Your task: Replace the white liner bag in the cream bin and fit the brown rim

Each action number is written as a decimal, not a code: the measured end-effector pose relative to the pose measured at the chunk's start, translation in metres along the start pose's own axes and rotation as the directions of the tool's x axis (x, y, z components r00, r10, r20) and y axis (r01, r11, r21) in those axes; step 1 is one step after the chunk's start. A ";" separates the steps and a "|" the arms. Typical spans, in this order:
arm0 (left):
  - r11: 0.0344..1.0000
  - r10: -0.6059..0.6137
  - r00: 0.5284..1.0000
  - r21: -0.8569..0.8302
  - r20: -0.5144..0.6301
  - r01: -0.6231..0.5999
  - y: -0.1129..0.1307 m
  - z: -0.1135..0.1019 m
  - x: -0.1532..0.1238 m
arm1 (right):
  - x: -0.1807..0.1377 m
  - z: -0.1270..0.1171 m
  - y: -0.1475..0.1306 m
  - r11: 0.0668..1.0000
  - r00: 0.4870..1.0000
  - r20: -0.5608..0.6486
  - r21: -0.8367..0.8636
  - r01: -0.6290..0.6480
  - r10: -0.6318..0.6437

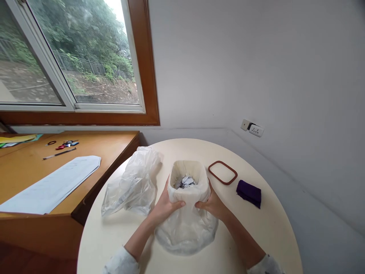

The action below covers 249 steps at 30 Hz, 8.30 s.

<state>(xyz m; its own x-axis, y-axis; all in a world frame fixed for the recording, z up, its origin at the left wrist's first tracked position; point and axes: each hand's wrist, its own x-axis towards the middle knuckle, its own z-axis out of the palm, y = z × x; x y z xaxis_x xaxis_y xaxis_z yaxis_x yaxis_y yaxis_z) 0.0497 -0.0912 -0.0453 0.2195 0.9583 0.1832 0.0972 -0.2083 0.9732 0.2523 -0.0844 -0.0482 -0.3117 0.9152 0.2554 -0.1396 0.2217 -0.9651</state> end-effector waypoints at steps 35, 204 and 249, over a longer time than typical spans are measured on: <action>0.945 0.289 0.949 0.194 -0.127 -0.262 -0.021 -0.003 -0.008 | -0.001 -0.085 0.068 0.536 0.791 -0.541 -0.774 -0.336 -0.286; 0.748 0.582 0.793 0.501 -0.180 -0.436 -0.007 0.005 -0.011 | 0.061 0.003 -0.074 0.270 0.995 -0.038 -0.961 -0.062 0.094; 0.734 0.321 0.940 0.658 -0.120 -0.167 -0.030 0.009 -0.015 | 0.102 0.043 -0.008 0.464 0.922 0.078 -0.846 0.263 -0.380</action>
<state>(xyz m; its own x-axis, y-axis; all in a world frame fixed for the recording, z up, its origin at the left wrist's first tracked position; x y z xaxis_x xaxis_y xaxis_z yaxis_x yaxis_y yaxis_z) 0.0525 -0.1008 -0.0787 0.1214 0.8570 0.5009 0.6733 -0.4419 0.5928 0.1814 -0.0071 -0.0116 -0.3078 0.7331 0.6065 0.6485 0.6281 -0.4301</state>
